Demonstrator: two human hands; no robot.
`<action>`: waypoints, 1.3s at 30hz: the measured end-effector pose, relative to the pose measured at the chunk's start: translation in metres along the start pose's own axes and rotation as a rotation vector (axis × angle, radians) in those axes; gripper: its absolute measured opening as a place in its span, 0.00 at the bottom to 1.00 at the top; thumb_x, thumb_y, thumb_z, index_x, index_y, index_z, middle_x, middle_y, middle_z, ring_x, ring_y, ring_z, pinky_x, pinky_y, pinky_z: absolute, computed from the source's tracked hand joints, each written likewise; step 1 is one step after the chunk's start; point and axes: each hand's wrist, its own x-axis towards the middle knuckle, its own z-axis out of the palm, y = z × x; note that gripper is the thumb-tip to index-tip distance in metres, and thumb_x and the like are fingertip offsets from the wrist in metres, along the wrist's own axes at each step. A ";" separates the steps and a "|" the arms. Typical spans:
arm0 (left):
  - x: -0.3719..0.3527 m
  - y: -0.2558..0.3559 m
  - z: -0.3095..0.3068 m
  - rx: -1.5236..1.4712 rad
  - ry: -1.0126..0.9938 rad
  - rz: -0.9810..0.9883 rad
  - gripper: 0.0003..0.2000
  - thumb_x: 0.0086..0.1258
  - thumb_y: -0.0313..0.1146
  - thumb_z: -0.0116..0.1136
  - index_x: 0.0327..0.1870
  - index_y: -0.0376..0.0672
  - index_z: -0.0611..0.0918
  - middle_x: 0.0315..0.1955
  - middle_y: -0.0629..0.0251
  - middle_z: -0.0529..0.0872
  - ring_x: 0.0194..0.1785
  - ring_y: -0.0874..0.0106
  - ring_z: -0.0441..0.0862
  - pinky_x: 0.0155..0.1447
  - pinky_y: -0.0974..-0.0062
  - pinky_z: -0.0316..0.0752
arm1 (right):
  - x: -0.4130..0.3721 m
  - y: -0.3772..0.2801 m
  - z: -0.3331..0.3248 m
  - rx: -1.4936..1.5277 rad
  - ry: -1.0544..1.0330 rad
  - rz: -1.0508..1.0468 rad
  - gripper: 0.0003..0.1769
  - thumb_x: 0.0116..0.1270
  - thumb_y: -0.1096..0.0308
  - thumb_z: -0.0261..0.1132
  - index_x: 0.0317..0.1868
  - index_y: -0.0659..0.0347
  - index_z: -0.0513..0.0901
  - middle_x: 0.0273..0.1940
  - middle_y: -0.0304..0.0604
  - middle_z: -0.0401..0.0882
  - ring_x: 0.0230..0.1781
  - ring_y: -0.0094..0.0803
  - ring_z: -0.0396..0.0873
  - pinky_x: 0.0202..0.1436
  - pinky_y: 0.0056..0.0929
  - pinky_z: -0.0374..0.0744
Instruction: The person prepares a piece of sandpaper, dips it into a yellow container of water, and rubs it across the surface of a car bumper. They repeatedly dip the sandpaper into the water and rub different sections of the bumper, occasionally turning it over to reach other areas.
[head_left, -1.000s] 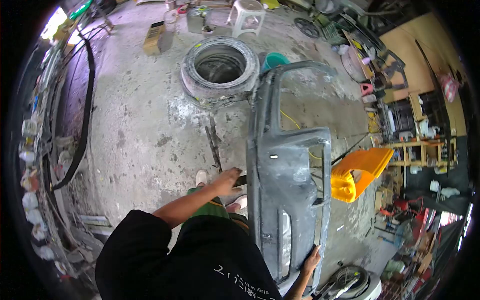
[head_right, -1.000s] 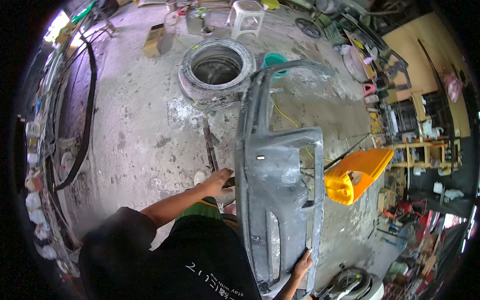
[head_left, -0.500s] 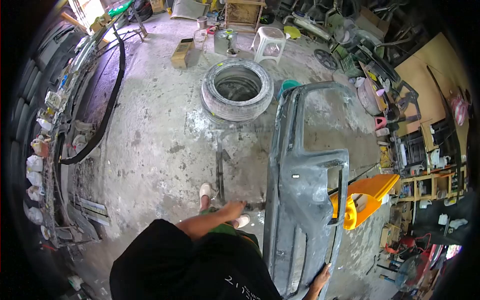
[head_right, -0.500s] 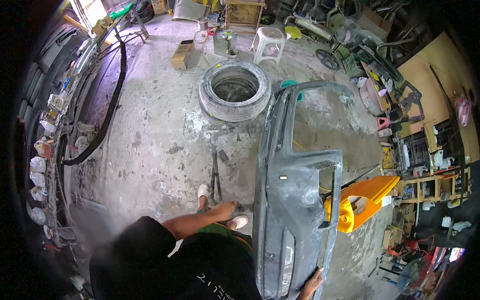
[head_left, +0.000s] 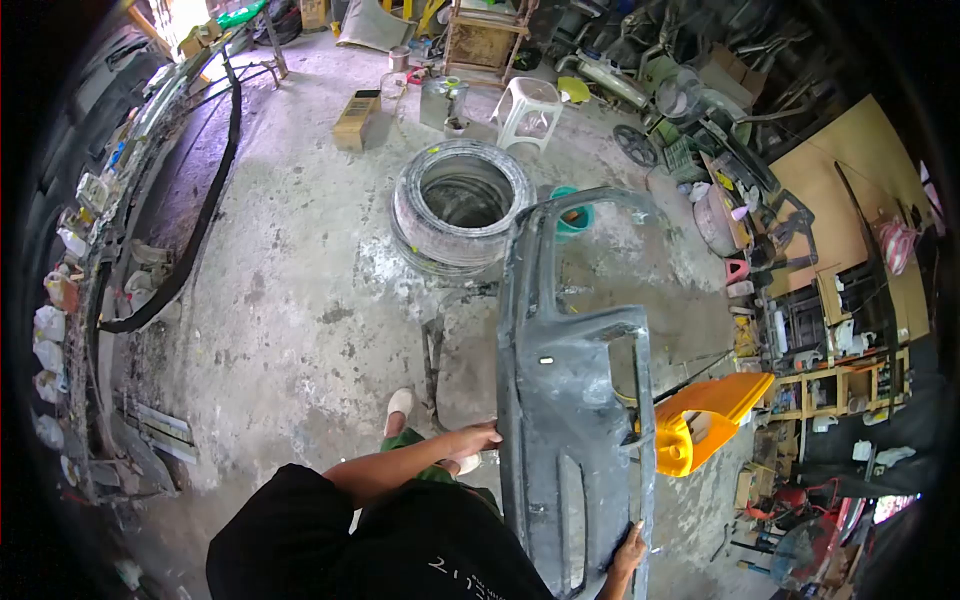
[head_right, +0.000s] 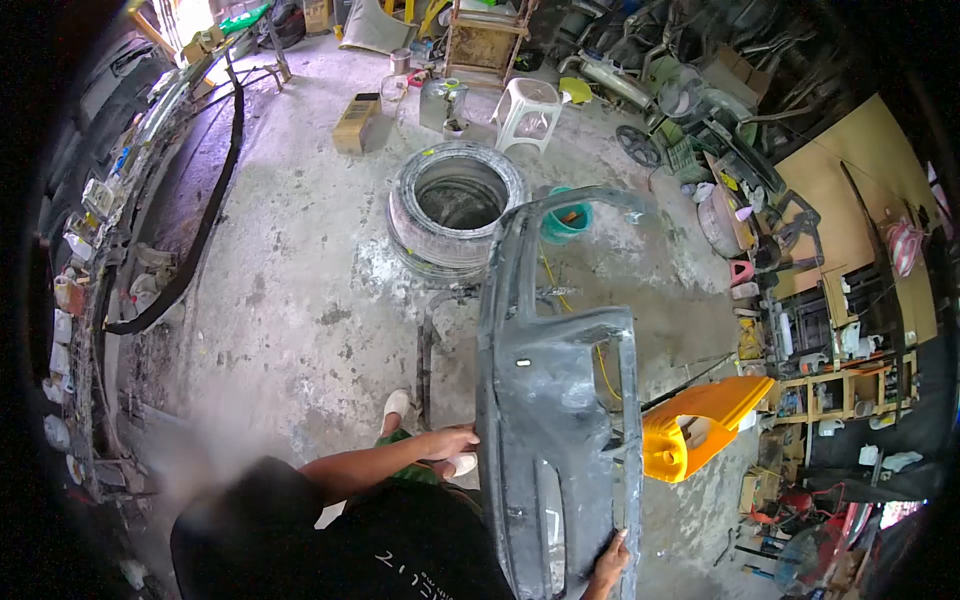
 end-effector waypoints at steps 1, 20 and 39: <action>-0.003 0.010 0.012 -0.007 -0.013 -0.004 0.38 0.68 0.40 0.64 0.77 0.39 0.61 0.70 0.61 0.71 0.74 0.67 0.67 0.77 0.65 0.58 | -0.004 -0.013 0.002 -0.039 0.016 -0.019 0.39 0.80 0.40 0.51 0.16 0.61 0.63 0.17 0.30 0.52 0.22 0.25 0.51 0.25 0.37 0.51; -0.052 0.244 -0.105 0.222 0.605 0.387 0.28 0.68 0.49 0.65 0.59 0.34 0.80 0.53 0.61 0.84 0.57 0.69 0.81 0.59 0.68 0.75 | 0.018 -0.233 0.219 0.105 -0.301 0.004 0.43 0.71 0.32 0.59 0.36 0.75 0.85 0.25 0.48 0.77 0.32 0.29 0.73 0.42 0.39 0.77; -0.028 0.301 -0.141 0.343 0.751 0.350 0.35 0.62 0.51 0.69 0.60 0.29 0.76 0.54 0.56 0.81 0.59 0.63 0.79 0.63 0.63 0.73 | 0.040 -0.249 0.290 0.140 -0.408 0.147 0.43 0.66 0.25 0.55 0.52 0.60 0.88 0.49 0.62 0.86 0.59 0.55 0.81 0.69 0.46 0.68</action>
